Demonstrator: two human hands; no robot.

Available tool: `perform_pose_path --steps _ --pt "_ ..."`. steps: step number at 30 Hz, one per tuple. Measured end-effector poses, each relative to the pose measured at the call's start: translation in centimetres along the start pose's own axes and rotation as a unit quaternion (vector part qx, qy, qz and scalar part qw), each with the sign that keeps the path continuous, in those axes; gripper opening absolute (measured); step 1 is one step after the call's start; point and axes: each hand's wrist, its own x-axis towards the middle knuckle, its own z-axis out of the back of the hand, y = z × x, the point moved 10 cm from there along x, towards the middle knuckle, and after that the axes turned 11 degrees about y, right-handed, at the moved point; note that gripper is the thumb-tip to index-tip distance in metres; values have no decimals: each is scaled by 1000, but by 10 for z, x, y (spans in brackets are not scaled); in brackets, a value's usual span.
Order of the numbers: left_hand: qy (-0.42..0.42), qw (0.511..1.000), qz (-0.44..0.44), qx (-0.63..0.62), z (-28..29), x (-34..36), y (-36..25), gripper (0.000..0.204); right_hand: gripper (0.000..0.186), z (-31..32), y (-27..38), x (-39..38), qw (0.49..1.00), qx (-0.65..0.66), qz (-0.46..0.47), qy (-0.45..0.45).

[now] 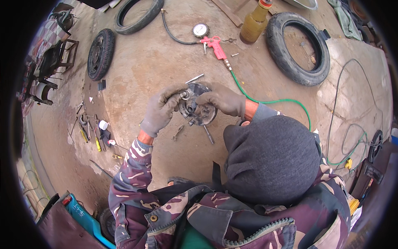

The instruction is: The person sits on the floor and works on a circular mechanical part, likely a brake assembly. They apply liquid from a squeeze bottle, use a T-handle wrench to tighten or loosen bolts, and use pliers to adjust components. The person repeatedly handles the part, turning it over and applying tools to different areas.

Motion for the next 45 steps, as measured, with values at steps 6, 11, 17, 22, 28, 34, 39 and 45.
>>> perform_pose_path --steps 6,11,17,22,28,34,39,45 --pt "-19 982 -24 185 2 -4 -27 39 56 1 -4 2 993 -63 98 36" --pt "-57 979 -44 191 4 -5 -33 43 45 5 1 3 997 -52 55 3" --pt "-87 950 -85 287 1 -9 -44 43 50 0 12 1 1000 -7 -24 -10" --pt "-98 932 -132 323 -2 -8 -56 43 47 0 10 0 1000 15 -9 -17" --pt "-89 957 -111 251 3 -6 -53 48 36 -13 -12 1 960 279 -34 16" --pt "-164 970 -97 153 38 -22 -44 45 33 -6 -23 -3 931 363 -34 7" --pt "-142 979 127 72 56 -65 60 38 33 16 -17 -7 989 141 25 -36" --pt "44 909 276 308 -29 -116 166 37 28 3 -46 -3 908 410 -65 -63"
